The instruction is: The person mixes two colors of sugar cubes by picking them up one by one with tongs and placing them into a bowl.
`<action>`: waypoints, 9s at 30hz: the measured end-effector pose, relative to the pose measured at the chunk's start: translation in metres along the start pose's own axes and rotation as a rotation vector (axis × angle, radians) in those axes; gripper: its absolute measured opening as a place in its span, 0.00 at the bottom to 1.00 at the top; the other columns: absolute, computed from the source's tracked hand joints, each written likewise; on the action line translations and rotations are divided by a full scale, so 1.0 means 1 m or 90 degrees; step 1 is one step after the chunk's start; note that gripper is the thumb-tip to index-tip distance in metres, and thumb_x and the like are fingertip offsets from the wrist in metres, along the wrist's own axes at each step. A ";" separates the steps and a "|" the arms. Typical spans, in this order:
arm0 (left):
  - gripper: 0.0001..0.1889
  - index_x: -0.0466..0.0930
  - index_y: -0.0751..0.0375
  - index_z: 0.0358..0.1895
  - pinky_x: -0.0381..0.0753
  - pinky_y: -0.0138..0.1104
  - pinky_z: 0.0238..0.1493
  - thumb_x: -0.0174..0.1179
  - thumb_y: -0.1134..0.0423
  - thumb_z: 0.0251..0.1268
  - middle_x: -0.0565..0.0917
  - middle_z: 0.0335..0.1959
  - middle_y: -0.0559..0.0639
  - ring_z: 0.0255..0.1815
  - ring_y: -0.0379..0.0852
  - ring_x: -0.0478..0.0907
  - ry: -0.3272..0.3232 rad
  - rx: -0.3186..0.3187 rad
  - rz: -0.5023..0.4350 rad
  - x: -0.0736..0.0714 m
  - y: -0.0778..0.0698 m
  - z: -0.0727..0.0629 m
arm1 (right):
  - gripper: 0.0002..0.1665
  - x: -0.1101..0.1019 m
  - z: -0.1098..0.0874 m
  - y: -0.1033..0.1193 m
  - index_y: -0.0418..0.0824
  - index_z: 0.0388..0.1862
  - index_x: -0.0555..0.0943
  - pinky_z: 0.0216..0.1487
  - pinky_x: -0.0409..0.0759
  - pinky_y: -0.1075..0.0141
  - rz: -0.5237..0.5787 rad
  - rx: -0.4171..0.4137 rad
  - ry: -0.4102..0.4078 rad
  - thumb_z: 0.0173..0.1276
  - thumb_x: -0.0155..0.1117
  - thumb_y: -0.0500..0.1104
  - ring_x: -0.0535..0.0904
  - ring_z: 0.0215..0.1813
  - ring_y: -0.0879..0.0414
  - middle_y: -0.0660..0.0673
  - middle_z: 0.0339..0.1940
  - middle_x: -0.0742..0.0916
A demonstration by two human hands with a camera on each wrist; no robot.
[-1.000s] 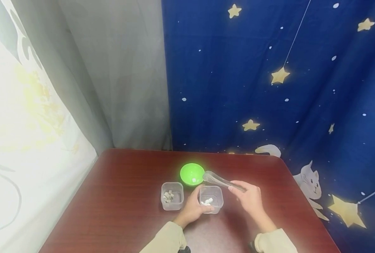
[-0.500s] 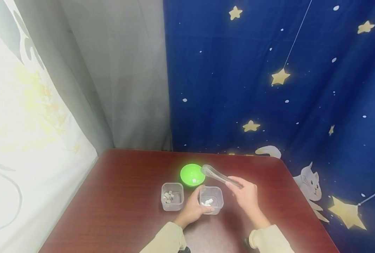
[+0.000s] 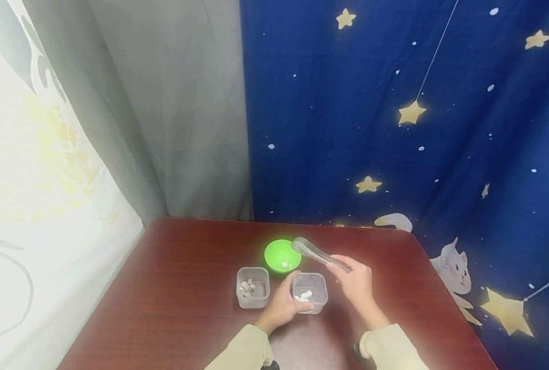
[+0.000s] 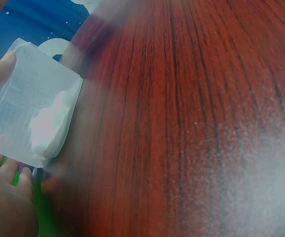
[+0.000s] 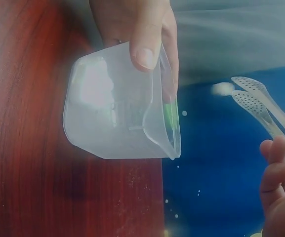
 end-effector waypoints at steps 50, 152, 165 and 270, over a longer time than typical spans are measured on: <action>0.51 0.63 0.49 0.71 0.70 0.47 0.60 0.80 0.51 0.37 0.78 0.58 0.45 0.55 0.45 0.75 -0.004 -0.005 -0.006 0.002 0.004 -0.001 | 0.15 -0.026 -0.009 -0.028 0.42 0.40 0.88 0.18 0.78 0.64 -0.023 0.024 0.262 0.53 0.78 0.43 0.80 0.17 0.47 0.45 0.30 0.88; 0.53 0.62 0.57 0.72 0.68 0.51 0.61 0.80 0.52 0.36 0.76 0.60 0.54 0.56 0.51 0.74 -0.018 -0.028 0.018 0.008 -0.011 -0.017 | 0.14 -0.041 0.003 -0.003 0.47 0.41 0.88 0.15 0.75 0.63 0.027 0.010 0.169 0.56 0.76 0.47 0.78 0.18 0.45 0.48 0.21 0.85; 0.52 0.62 0.61 0.71 0.70 0.50 0.59 0.79 0.55 0.38 0.77 0.58 0.55 0.53 0.52 0.76 -0.014 -0.020 0.000 0.006 -0.013 -0.016 | 0.14 -0.026 0.020 0.005 0.46 0.42 0.88 0.15 0.73 0.64 0.024 -0.007 0.125 0.57 0.76 0.47 0.78 0.18 0.46 0.44 0.16 0.83; 0.52 0.62 0.57 0.72 0.70 0.48 0.60 0.79 0.52 0.39 0.77 0.60 0.48 0.55 0.46 0.75 -0.008 -0.027 -0.009 0.009 -0.014 -0.019 | 0.12 -0.033 -0.012 -0.043 0.44 0.39 0.88 0.15 0.74 0.65 -0.082 -0.033 0.327 0.55 0.76 0.44 0.77 0.13 0.52 0.52 0.23 0.85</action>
Point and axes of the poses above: each hand's wrist, its own z-axis towards the middle knuckle, its own x-axis out of the palm, y = z × x, the point moved 2 cm from there along z, towards the middle knuckle
